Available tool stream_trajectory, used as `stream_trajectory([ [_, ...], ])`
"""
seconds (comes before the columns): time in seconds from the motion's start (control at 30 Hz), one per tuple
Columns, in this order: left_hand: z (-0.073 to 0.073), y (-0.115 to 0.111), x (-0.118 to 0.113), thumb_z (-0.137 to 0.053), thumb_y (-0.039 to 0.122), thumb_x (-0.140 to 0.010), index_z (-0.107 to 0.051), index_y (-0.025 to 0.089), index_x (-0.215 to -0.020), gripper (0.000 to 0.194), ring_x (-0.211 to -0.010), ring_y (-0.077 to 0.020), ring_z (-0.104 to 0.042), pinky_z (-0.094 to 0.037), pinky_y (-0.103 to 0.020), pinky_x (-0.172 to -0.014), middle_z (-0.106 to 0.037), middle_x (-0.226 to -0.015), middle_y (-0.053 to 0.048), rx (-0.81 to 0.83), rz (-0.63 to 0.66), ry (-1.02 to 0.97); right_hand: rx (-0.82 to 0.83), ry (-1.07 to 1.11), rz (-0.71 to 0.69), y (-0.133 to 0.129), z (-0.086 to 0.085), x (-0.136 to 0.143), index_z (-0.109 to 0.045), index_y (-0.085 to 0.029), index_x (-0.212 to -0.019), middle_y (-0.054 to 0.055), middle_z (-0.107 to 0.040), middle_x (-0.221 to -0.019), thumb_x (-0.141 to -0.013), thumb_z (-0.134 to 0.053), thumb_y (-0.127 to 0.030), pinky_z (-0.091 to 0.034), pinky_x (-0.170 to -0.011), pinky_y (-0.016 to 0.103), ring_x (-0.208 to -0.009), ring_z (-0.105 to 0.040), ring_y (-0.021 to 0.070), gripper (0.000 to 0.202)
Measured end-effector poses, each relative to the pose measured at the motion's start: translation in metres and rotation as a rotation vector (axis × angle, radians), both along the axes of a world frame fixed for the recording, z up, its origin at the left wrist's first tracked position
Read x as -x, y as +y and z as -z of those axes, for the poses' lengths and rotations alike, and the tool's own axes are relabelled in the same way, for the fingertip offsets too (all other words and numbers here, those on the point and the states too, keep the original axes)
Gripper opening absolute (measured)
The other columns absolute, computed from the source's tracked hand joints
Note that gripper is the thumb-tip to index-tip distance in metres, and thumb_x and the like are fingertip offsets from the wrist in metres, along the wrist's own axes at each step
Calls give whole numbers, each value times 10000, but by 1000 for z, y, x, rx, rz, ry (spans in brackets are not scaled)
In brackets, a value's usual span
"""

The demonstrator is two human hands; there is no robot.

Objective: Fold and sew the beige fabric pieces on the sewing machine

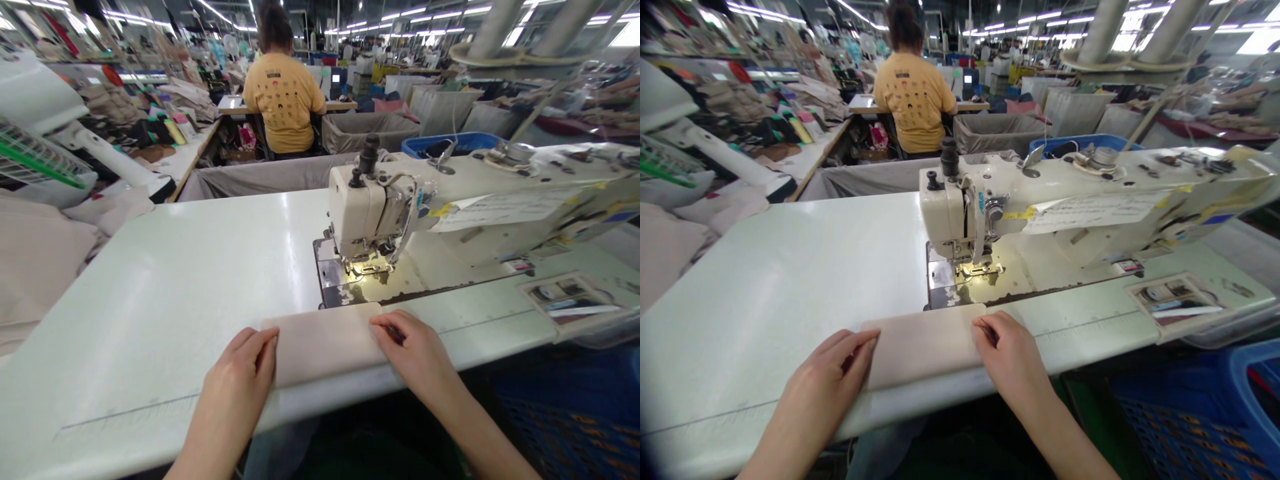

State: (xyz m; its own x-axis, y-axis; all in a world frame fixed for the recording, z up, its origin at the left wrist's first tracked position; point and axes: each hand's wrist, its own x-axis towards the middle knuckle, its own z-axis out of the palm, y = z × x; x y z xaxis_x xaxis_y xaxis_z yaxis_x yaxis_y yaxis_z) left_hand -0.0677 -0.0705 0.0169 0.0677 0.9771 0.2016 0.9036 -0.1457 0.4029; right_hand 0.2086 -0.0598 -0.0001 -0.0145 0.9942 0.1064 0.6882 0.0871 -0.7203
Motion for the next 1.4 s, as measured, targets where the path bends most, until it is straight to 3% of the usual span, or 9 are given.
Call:
stream_trajectory([
  [0.17,-3,-7,-8,-431,353,-983,-721,210,-997,323,-718,-216,-675,-555,-321,-581,-690,-941,-70,-62,-25,208,-154,-227,-107,-4,-4,-6,-725,-235,-924,40,-693,-868,-947,-504,-251,-535,-672,276,-737,-662,169,222],
  [0.27,-3,-2,-6,-468,301,-973,-726,206,-965,275,-1066,-322,-637,-576,-449,-824,-674,-1209,-130,-222,58,293,-288,-358,-213,-6,-3,-16,-726,-229,-1004,86,-704,-1059,-970,-492,-226,-543,-716,291,-875,-678,197,236],
  [0.33,-3,9,-2,-474,252,-970,-729,204,-950,261,-1158,-353,-586,-533,-520,-923,-668,-1257,-133,-252,148,321,-353,-407,-244,-6,0,-20,-718,-217,-1025,97,-705,-1160,-982,-494,-217,-549,-761,311,-943,-682,213,227],
  [0.47,-9,45,-1,-466,142,-948,-723,165,-874,268,-915,-282,-642,-547,-432,-832,-714,-1002,-127,-31,297,434,-376,-444,-223,-5,5,-16,-695,-193,-1020,87,-723,-1129,-995,-521,-238,-547,-785,313,-933,-693,211,182],
  [0.57,-17,70,-15,-471,254,-990,-703,125,-926,273,-960,-294,-640,-536,-419,-845,-691,-1005,-156,46,244,502,-354,-435,-214,-6,4,-4,-686,-192,-1016,84,-717,-1096,-983,-566,-283,-553,-733,297,-918,-701,210,154],
  [0.7,-18,99,-41,-514,465,-987,-602,117,-1228,432,-1145,-324,-602,-499,-461,-958,-634,-1206,-192,50,256,436,-342,-442,-232,-6,1,9,-678,-205,-1039,96,-693,-1179,-956,-612,-295,-563,-702,300,-971,-700,228,139],
  [0.87,-9,142,-50,-492,500,-991,-482,225,-1420,510,-1443,-343,-364,-255,-642,-1157,-400,-1560,-162,104,448,341,-324,-447,-252,0,3,15,-662,-209,-1055,86,-708,-1129,-947,-600,-267,-573,-713,318,-955,-697,230,138],
  [1.1,-8,182,-48,-508,518,-974,-515,307,-1412,486,-1396,-309,-430,-236,-623,-1179,-479,-1513,-97,103,574,280,-301,-398,-213,15,5,21,-655,-219,-1093,81,-702,-1194,-939,-612,-262,-571,-759,316,-984,-698,229,166],
  [1.4,-3,192,-48,-515,539,-965,-531,311,-1397,488,-1365,-307,-454,-239,-618,-1181,-531,-1457,-78,98,592,264,-318,-403,-201,17,6,21,-655,-216,-1076,90,-694,-1161,-967,-557,-283,-563,-732,306,-946,-696,220,161],
])
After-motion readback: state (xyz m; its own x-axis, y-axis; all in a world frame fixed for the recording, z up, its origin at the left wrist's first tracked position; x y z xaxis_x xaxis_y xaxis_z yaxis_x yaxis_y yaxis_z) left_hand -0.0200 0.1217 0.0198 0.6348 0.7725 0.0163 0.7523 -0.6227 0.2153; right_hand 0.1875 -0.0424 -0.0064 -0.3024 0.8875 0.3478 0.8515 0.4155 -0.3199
